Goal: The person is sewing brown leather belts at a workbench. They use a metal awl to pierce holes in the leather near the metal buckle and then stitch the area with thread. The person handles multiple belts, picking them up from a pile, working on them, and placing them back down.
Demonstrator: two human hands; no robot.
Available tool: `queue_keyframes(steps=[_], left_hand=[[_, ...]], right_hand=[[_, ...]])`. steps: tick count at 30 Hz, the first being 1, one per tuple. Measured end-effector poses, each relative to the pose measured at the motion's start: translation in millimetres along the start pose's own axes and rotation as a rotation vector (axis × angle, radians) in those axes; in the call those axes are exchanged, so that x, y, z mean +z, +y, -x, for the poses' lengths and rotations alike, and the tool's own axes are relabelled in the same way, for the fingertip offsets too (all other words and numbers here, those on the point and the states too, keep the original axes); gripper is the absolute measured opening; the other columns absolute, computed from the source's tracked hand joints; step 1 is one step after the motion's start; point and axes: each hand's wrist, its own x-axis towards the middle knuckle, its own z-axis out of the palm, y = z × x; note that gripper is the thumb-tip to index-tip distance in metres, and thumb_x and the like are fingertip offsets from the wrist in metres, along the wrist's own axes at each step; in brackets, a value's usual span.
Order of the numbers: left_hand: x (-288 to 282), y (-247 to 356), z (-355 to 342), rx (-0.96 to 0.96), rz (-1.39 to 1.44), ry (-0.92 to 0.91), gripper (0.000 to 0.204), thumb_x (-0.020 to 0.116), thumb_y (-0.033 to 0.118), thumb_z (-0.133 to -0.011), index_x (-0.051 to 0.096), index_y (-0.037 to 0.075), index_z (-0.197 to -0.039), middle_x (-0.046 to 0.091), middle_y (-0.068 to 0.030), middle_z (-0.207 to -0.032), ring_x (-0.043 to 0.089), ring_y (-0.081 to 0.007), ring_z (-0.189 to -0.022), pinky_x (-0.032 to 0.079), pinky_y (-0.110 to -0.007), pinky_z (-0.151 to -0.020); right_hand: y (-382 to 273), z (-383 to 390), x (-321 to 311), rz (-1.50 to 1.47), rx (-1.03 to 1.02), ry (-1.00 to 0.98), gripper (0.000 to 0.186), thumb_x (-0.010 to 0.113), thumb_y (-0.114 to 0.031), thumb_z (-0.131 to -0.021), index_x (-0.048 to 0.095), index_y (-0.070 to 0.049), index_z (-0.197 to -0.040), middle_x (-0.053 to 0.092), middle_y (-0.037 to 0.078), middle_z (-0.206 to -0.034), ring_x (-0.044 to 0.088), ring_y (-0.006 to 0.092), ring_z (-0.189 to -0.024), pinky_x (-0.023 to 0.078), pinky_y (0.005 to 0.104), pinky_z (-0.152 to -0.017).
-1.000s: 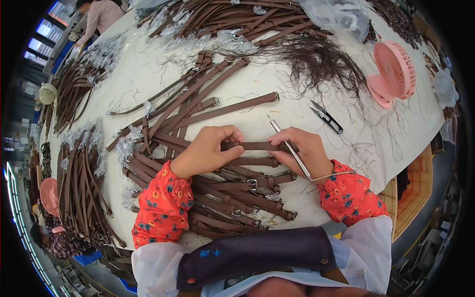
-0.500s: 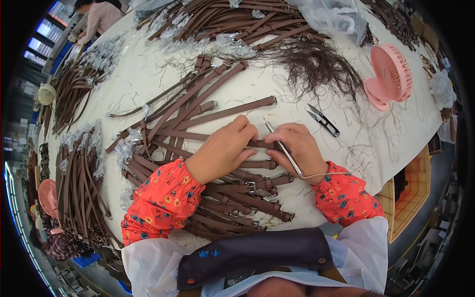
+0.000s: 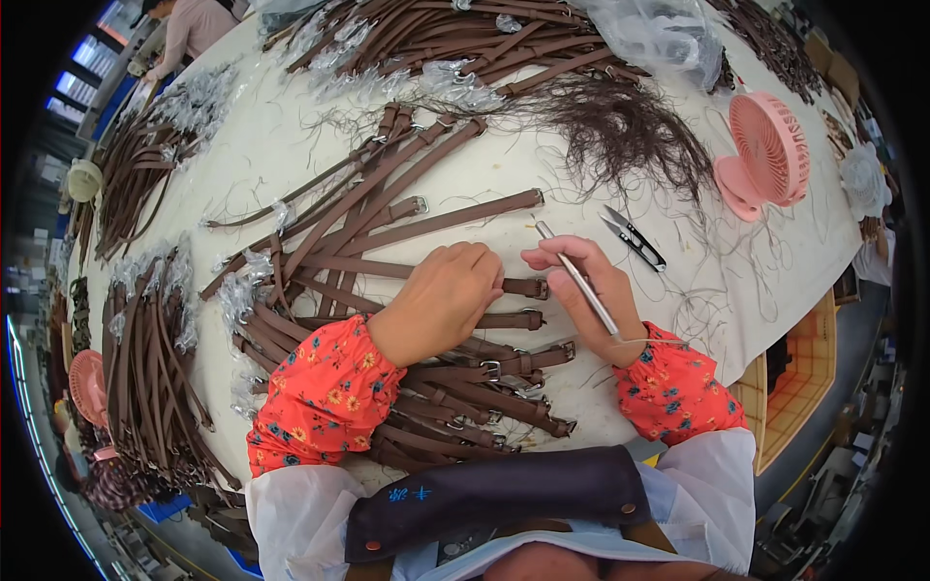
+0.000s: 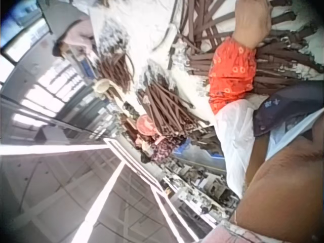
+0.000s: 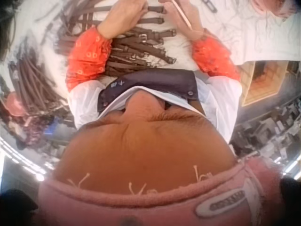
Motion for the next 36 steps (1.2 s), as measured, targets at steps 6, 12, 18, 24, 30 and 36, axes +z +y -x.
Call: queue_keyframes(steps=[6, 12, 18, 24, 30, 36], left_hand=[[-5.9, -2.4, -2.5, -0.095, 0.162, -0.056, 0.017, 0.07, 0.005, -0.085, 0.056, 0.001, -0.093, 0.058, -0.0149, -0.09, 0.059, -0.037, -0.085, 0.047, -0.045, -0.075], [-0.7, 0.0, -0.9, 0.002, 0.061, 0.025, 0.015, 0.071, 0.005, -0.083, 0.058, 0.003, -0.091, 0.058, -0.0123, -0.087, 0.059, -0.0349, -0.082, 0.047, -0.044, -0.073], [2.9, -1.1, -1.3, 0.028, 0.002, 0.03, 0.014, 0.07, 0.005, -0.079, 0.058, 0.004, -0.086, 0.058, -0.0117, -0.083, 0.058, -0.0341, -0.08, 0.047, -0.043, -0.073], [5.0, -3.6, -3.3, -0.007, 0.052, 0.029, 0.011, 0.069, 0.004, -0.078, 0.059, 0.003, -0.083, 0.061, -0.0117, -0.079, 0.061, -0.0325, -0.078, 0.048, -0.043, -0.072], [5.0, -5.6, -2.6, -0.021, 0.079, 0.023, 0.011, 0.069, 0.005, -0.079, 0.06, 0.003, -0.083, 0.062, -0.012, -0.079, 0.062, -0.0319, -0.078, 0.049, -0.043, -0.071], [4.5, -4.7, -2.8, -0.035, 0.073, 0.016, 0.011, 0.07, 0.005, -0.079, 0.06, 0.003, -0.083, 0.063, -0.0121, -0.079, 0.062, -0.032, -0.078, 0.049, -0.043, -0.071]], right_hand=[[3.4, 3.6, -10.7, -0.442, 0.208, -0.097, 0.03, 0.048, -0.027, -0.109, 0.053, 0.001, -0.12, 0.07, 0.012, -0.088, 0.067, 0.0155, -0.078, 0.053, 0.0289, -0.075], [1.6, 3.0, -8.9, -0.425, 0.274, -0.116, 0.03, 0.049, -0.027, -0.109, 0.056, 0.002, -0.115, 0.068, 0.009, -0.083, 0.065, 0.0134, -0.07, 0.052, 0.0252, -0.066], [0.7, 3.6, -9.6, -0.372, 0.289, -0.153, 0.029, 0.048, -0.025, -0.109, 0.058, 0.002, -0.111, 0.066, 0.006, -0.077, 0.063, 0.0115, -0.066, 0.051, 0.0246, -0.063], [0.9, 3.2, -8.8, -0.381, 0.31, -0.178, 0.028, 0.048, -0.024, -0.109, 0.059, 0.001, -0.111, 0.065, 0.005, -0.076, 0.063, 0.0105, -0.065, 0.051, 0.0245, -0.063], [2.0, 2.5, -6.9, -0.383, 0.314, -0.184, 0.026, 0.048, -0.022, -0.109, 0.059, 0.001, -0.112, 0.065, 0.005, -0.078, 0.063, 0.0096, -0.067, 0.051, 0.024, -0.063], [2.9, 3.3, -7.2, -0.382, 0.313, -0.193, 0.025, 0.048, -0.021, -0.109, 0.059, 0.001, -0.111, 0.065, 0.004, -0.078, 0.063, 0.0092, -0.067, 0.052, 0.0236, -0.063]])
